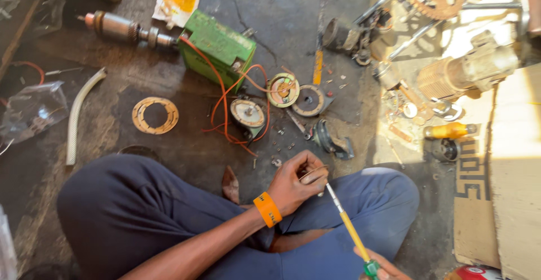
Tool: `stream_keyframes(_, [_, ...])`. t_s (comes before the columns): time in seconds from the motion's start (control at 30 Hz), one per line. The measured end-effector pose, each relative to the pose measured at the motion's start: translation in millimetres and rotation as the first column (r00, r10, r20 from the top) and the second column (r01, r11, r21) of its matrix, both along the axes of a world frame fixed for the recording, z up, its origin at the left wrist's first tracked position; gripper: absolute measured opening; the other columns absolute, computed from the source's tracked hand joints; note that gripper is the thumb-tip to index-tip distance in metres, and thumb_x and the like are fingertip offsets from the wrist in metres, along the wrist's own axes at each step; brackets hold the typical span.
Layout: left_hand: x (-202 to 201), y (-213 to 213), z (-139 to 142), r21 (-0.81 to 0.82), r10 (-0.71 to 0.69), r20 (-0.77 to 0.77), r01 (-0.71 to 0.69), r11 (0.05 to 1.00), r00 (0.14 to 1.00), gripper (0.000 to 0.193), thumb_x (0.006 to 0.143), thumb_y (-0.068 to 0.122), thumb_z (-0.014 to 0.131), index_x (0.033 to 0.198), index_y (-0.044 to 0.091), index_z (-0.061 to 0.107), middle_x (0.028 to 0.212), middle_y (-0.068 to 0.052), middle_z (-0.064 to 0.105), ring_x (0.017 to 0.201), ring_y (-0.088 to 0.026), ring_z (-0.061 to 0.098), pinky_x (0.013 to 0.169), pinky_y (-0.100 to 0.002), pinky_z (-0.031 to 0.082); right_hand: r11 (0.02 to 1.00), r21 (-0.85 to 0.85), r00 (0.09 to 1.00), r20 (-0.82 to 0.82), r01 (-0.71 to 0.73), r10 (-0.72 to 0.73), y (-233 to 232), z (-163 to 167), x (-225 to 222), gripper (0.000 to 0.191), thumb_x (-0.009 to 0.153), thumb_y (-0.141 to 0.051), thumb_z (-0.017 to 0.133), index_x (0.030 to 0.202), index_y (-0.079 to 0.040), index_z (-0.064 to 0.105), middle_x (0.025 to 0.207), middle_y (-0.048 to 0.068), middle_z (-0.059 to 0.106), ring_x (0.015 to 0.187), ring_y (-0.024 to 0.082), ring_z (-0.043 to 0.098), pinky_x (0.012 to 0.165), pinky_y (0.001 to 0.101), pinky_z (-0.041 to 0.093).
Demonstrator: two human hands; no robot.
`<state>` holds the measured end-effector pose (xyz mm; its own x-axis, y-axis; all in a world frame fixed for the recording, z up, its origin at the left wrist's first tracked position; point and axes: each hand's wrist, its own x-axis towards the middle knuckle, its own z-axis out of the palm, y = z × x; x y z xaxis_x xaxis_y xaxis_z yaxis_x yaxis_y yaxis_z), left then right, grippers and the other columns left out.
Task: The person sits on the floor and uses a screwdriver to adjust small screws on a circular electrical component. They then connect wires from a green battery to the component and use a metal file to scrape the battery terminals.
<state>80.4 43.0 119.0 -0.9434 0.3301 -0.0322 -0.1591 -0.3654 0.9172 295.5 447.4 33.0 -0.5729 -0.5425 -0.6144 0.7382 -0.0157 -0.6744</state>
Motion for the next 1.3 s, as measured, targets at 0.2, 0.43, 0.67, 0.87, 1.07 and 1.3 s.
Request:
stream_keyframes(0.2, [2.5,-10.2,9.2,-0.277,-0.063,-0.189,0.009,0.961,0.98,0.017,0.096,0.012,0.066,0.099,0.002,0.052,0.086,-0.008,0.057,0.074,-0.016,0.06,0.07,-0.032,0.052,0.951,0.248,0.978,-0.141,0.186,-0.155,-51.2,65.9,-14.3,0.055,0.101,-0.019,0.056,0.152,0.0,0.046,0.072,0.004,0.057,0.063,0.009,0.051,0.059,0.0231,0.041])
stream_keyframes(0.43, [-2.6,-14.4,-8.0,-0.396,-0.06,-0.253,-0.047,0.917,0.966,0.015,0.102,0.014,0.057,0.102,0.001,0.049,0.094,-0.014,0.061,0.088,-0.025,0.064,0.08,-0.039,0.052,0.238,0.939,0.753,-0.342,0.249,0.562,-166.2,163.4,-67.7,0.057,0.091,-0.025,0.068,0.147,-0.024,0.06,0.079,0.003,0.065,0.063,0.01,0.066,0.062,0.0291,0.054])
stream_keyframes(0.67, [-6.1,-7.2,-9.2,-0.354,0.003,-0.06,-0.025,0.935,0.998,0.015,0.097,0.015,0.059,0.104,0.002,0.056,0.096,-0.011,0.067,0.088,-0.021,0.066,0.079,-0.036,0.053,0.332,0.807,0.476,-0.565,0.488,0.674,-151.0,194.5,-98.3,0.05,0.094,-0.034,0.075,0.141,-0.018,0.072,0.093,0.003,0.078,0.078,0.015,0.071,0.066,0.0298,0.054])
stream_keyframes(0.87, [-6.4,-9.8,1.4,-0.325,-0.014,-0.098,-0.019,0.946,0.995,0.016,0.098,0.016,0.059,0.106,0.003,0.058,0.095,-0.011,0.068,0.089,-0.022,0.068,0.08,-0.036,0.053,0.823,0.471,0.947,-0.175,0.319,-0.268,-115.2,182.2,-95.8,0.048,0.097,-0.021,0.063,0.141,-0.003,0.055,0.119,0.013,0.076,0.052,0.008,0.05,0.037,0.0247,0.038])
stream_keyframes(1.07, [-7.5,-14.9,3.3,-0.325,0.005,-0.29,-0.103,0.94,0.957,0.011,0.1,0.01,0.056,0.104,0.0,0.053,0.098,-0.015,0.066,0.092,-0.029,0.067,0.083,-0.039,0.052,0.727,0.669,0.987,-0.12,0.157,-0.102,-144.7,193.4,-103.6,0.051,0.093,-0.016,0.064,0.143,-0.014,0.064,0.097,0.014,0.081,0.043,0.009,0.043,0.037,0.0251,0.033])
stream_keyframes(1.3, [-14.2,-17.9,5.8,-0.338,-0.003,-0.178,-0.059,0.939,0.984,0.012,0.099,0.012,0.056,0.104,0.0,0.055,0.094,-0.014,0.068,0.084,-0.025,0.071,0.077,-0.037,0.055,0.1,0.904,0.619,-0.362,0.415,0.697,-172.7,205.9,-97.0,0.054,0.081,-0.017,0.076,0.133,-0.029,0.07,0.124,0.001,0.076,0.098,0.013,0.074,0.079,0.0328,0.059])
